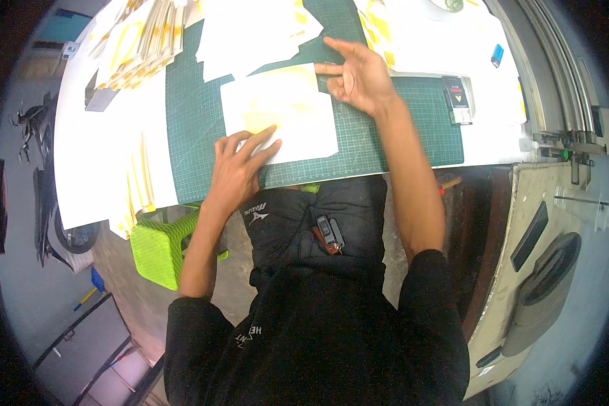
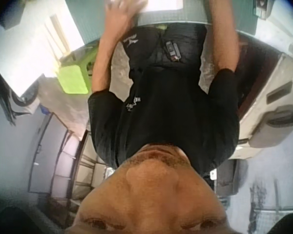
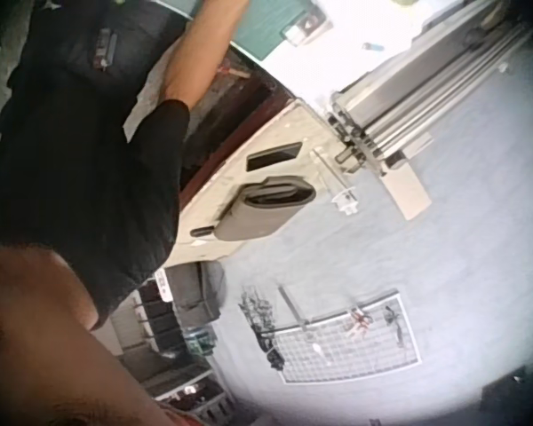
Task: The person repeatedly folds white paper sheets with yellow printed designs in half on a green cutting mat. They smooth each fold with their hands and place the finished sheets into a growing stack on the table.
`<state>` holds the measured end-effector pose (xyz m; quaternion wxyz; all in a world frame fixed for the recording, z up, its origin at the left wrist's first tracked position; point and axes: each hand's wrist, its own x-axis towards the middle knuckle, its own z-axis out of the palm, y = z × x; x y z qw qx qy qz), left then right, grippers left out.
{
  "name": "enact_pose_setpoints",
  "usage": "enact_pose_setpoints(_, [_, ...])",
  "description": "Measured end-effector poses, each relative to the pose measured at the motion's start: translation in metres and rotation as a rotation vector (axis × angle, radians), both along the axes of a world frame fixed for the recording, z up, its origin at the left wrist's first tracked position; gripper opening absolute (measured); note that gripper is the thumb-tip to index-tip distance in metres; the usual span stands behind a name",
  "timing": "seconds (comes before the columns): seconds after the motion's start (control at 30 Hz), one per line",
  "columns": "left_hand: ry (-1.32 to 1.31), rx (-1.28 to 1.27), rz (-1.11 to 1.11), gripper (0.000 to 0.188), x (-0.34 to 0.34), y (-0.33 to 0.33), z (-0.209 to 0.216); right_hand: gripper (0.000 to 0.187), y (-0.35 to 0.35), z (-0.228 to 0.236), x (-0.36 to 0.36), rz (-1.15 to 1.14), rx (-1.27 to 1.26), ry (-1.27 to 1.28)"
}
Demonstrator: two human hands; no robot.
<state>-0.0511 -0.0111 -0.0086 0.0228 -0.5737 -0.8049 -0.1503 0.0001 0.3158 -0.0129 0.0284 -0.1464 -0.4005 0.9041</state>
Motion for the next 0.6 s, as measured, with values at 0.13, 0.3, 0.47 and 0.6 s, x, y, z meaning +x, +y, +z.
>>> enact_pose_setpoints(0.13, [-0.008,-0.018,-0.011,0.062,-0.002,0.002,0.004,0.091,0.006,0.004,-0.011,0.024,-0.082,-0.073])
enact_pose_setpoints(0.3, [-0.032,-0.020,-0.070,0.047,-0.015,0.010,0.016,0.094,0.016,0.000,-0.015,0.053,-0.026,-0.096])
enact_pose_setpoints(0.47, [-0.080,-0.091,-0.149,0.047,-0.034,0.029,0.019,0.069,0.012,0.009,-0.014,-0.029,0.073,-0.185])
enact_pose_setpoints(0.6, [-0.064,-0.181,-0.195,0.066,-0.047,0.046,0.030,0.071,0.013,0.008,-0.013,-0.037,0.068,-0.183])
